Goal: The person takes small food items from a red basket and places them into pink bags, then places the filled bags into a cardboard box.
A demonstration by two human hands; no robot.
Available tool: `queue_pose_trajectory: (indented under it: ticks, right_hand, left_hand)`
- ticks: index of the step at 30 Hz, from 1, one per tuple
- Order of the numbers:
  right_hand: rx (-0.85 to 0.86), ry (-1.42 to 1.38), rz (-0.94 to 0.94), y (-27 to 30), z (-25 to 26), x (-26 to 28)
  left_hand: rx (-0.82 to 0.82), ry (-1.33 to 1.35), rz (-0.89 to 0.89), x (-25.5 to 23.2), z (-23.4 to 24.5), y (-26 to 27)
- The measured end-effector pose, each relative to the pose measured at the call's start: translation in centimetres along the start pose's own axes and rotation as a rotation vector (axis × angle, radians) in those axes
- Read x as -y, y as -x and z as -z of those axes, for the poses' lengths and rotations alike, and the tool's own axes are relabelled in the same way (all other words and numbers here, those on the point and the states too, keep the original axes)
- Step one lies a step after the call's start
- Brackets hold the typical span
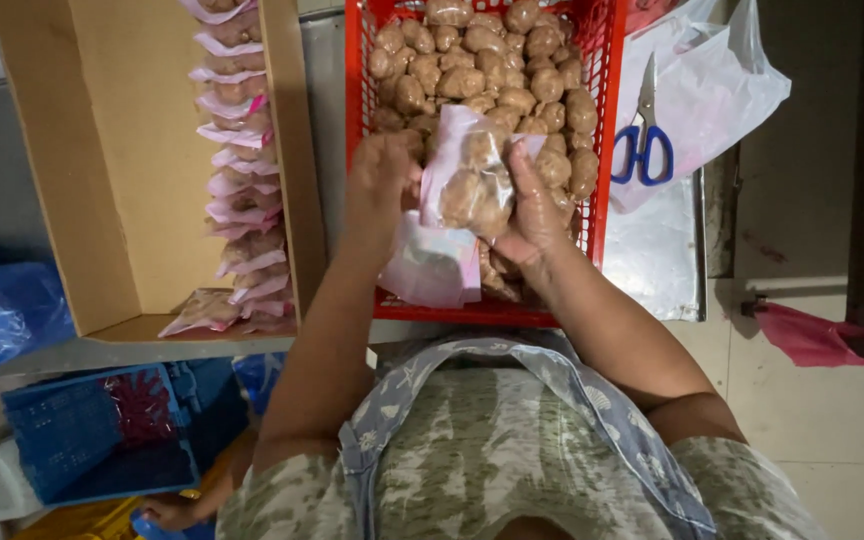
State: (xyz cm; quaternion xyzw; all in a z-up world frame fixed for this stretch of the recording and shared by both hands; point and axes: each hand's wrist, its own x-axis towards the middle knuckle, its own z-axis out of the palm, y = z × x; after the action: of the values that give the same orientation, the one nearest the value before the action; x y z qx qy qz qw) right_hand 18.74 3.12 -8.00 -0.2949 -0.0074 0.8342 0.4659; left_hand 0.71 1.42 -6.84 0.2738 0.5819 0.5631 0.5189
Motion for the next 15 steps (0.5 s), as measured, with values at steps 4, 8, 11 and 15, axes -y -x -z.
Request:
queue_pose_trajectory:
  ticks: [4, 8, 11, 15]
  right_hand:
    - [-0.024, -0.04, -0.018, -2.1, 2.9, 0.1]
    - [-0.044, 0.023, -0.036, -2.3, 3.0, 0.2]
    - [-0.037, 0.049, -0.022, -2.6, 3.0, -0.1]
    - [-0.047, 0.083, 0.039, -1.9, 1.9, -0.3]
  left_hand:
    - [0.279, -0.369, -0.13, -2.7, 0.9, 2.5]
    - [0.28, -0.456, -0.067, -3.5, 0.7, 4.2]
    - [0.224, -0.333, -0.011, 0.8, 1.9, 2.5]
    - [0.234, -0.305, 0.029, 1.3, 2.2, 2.2]
